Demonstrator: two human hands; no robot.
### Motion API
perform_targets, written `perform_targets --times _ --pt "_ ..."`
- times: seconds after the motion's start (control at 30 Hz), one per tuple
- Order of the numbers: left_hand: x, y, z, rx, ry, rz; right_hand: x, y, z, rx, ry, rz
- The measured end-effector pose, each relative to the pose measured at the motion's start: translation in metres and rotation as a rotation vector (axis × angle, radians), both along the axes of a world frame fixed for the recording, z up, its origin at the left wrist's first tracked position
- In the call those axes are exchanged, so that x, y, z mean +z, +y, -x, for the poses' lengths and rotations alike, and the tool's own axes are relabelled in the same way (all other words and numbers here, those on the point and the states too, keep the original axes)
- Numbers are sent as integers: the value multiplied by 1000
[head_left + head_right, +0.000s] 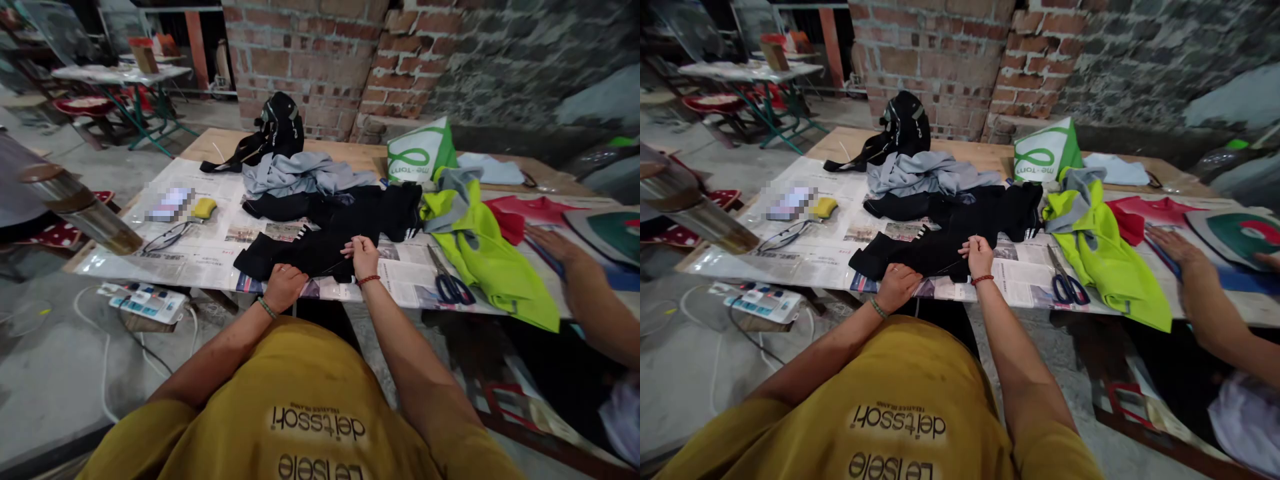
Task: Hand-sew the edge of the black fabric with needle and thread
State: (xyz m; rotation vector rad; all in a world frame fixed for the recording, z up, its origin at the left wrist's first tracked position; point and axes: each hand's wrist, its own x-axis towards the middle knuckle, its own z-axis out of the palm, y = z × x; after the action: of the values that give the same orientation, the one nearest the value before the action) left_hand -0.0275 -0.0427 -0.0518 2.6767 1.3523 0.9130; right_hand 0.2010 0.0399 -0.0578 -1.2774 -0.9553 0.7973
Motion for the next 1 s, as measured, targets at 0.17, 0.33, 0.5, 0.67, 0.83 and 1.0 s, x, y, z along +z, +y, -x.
perform_targets --times 0.17,0.33,0.5,0.67,0.83,1.0 --pt "4 -2 6 5 74 -83 0 -1 1 -6 3 5" --pt "3 -9 16 -33 167 -97 3 -4 2 18 9 13" --pt "5 -16 17 -5 211 -73 5 -5 2 19 20 9" --pt "13 -14 2 17 190 -31 2 -6 2 35 -20 -18" --pt "9 -8 -13 -81 194 -61 -3 -5 0 41 -57 -31" --pt "-4 -4 -11 -183 186 -172 2 -8 3 32 -100 -39"
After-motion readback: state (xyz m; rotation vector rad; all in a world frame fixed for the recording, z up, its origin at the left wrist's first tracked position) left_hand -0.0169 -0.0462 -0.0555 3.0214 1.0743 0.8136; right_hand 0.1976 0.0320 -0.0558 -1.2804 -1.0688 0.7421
